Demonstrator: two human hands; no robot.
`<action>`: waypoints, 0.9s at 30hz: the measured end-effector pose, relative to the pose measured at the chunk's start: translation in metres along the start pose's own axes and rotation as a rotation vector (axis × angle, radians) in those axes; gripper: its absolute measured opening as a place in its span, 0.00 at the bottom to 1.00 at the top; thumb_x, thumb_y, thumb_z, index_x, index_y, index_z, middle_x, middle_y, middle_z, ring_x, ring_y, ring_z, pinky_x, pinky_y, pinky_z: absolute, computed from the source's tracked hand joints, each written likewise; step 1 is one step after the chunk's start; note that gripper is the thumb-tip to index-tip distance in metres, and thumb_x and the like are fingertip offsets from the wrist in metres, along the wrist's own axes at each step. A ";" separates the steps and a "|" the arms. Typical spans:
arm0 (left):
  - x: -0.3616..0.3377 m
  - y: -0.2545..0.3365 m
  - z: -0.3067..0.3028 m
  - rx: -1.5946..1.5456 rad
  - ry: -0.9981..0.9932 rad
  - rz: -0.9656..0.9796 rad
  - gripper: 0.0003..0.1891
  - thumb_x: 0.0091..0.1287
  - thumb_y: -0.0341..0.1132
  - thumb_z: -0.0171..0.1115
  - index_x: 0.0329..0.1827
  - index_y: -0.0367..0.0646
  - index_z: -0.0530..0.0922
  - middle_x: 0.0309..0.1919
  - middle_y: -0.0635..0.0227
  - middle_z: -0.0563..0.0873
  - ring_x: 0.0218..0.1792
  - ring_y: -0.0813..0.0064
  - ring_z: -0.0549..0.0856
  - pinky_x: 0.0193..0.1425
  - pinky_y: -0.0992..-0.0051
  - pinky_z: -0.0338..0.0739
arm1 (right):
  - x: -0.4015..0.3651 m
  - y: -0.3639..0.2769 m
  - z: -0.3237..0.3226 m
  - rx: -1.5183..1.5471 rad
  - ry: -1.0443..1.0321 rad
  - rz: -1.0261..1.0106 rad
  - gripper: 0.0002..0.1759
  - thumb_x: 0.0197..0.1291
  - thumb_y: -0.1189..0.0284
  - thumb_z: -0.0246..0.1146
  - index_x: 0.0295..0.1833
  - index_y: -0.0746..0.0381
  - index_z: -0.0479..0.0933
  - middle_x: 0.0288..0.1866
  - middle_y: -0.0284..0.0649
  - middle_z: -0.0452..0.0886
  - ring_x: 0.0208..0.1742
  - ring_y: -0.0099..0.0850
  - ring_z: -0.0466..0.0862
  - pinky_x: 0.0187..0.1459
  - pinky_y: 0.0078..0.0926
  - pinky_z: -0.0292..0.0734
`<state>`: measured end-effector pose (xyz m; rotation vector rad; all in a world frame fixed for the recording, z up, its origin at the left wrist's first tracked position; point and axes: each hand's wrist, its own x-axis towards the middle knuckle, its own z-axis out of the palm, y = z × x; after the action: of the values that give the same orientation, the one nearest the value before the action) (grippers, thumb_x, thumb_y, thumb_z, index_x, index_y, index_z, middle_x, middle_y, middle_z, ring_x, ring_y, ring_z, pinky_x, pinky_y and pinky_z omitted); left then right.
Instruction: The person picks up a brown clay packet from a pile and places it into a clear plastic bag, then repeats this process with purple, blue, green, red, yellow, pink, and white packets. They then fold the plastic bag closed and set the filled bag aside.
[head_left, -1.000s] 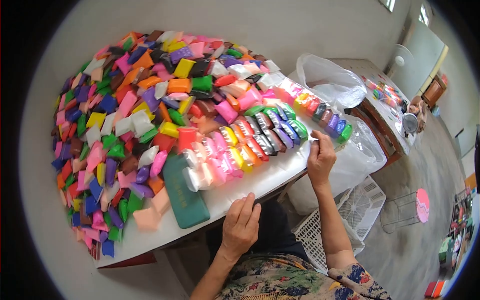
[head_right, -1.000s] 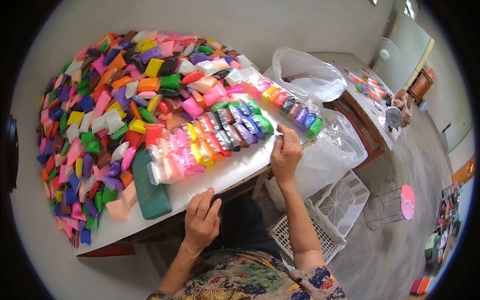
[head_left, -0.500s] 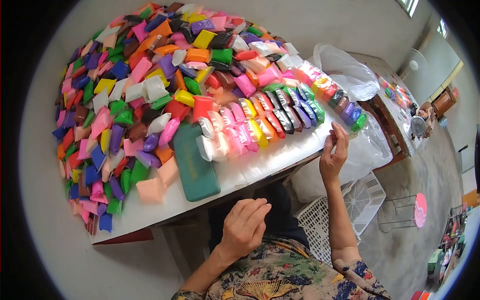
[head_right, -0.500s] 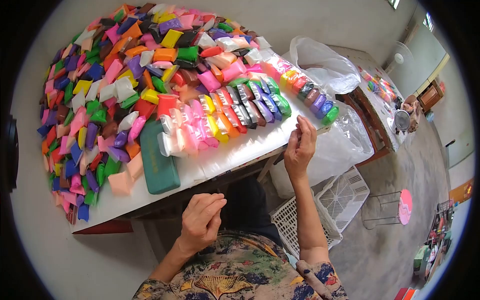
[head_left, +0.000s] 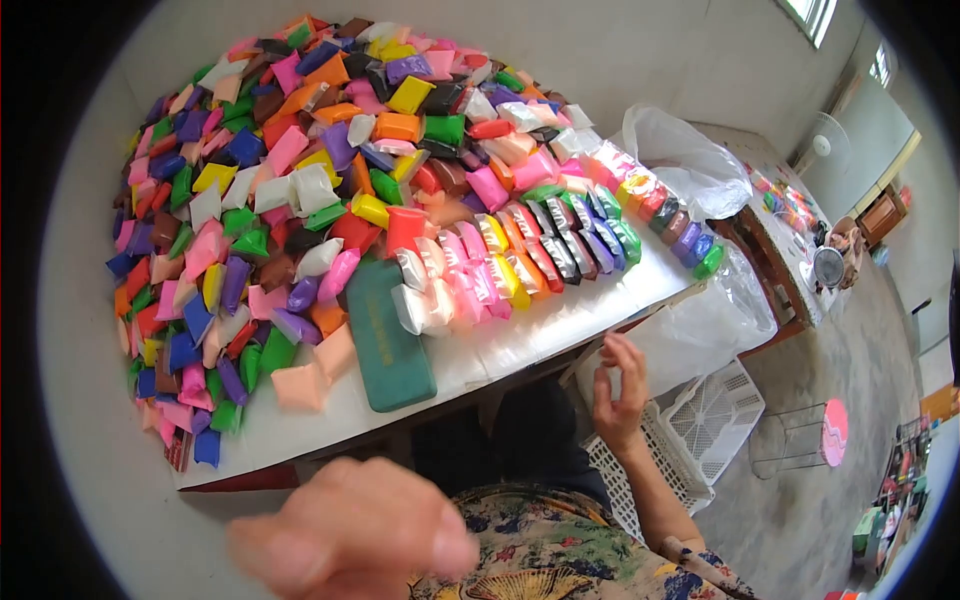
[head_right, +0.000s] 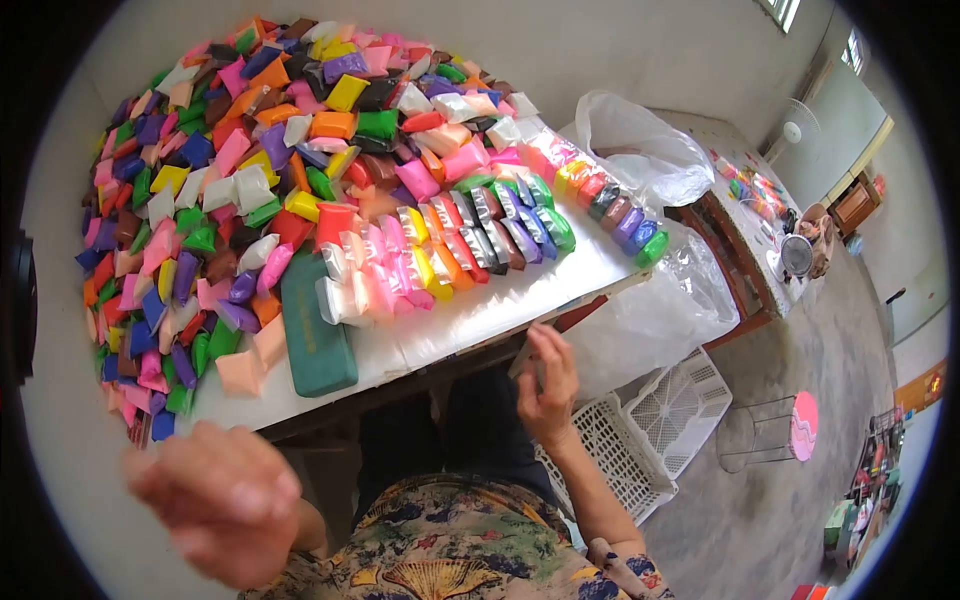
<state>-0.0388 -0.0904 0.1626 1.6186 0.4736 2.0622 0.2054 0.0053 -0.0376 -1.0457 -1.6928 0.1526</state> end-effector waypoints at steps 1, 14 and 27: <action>0.006 0.005 0.005 -0.055 0.021 0.065 0.23 0.77 0.46 0.59 0.61 0.36 0.70 0.29 0.61 0.79 0.26 0.72 0.75 0.29 0.76 0.76 | -0.006 0.000 0.002 0.028 -0.025 0.022 0.27 0.55 0.90 0.57 0.63 0.69 0.75 0.61 0.55 0.78 0.53 0.48 0.82 0.53 0.37 0.80; 0.047 0.042 0.012 -0.320 -0.309 0.058 0.11 0.75 0.35 0.61 0.58 0.55 0.75 0.30 0.73 0.78 0.28 0.73 0.73 0.34 0.73 0.76 | -0.041 -0.014 0.019 0.053 -0.150 0.051 0.20 0.52 0.88 0.60 0.52 0.68 0.80 0.55 0.51 0.82 0.53 0.48 0.84 0.53 0.37 0.81; 0.047 0.041 0.018 -0.273 -0.273 0.078 0.09 0.76 0.36 0.60 0.56 0.52 0.74 0.32 0.72 0.78 0.29 0.75 0.73 0.33 0.74 0.76 | -0.043 -0.011 0.022 0.061 -0.173 0.048 0.19 0.50 0.88 0.60 0.50 0.67 0.80 0.54 0.50 0.82 0.50 0.47 0.84 0.49 0.37 0.81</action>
<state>-0.0365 -0.0981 0.2271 1.7347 0.0332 1.8259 0.1824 -0.0231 -0.0713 -1.0520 -1.8071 0.3323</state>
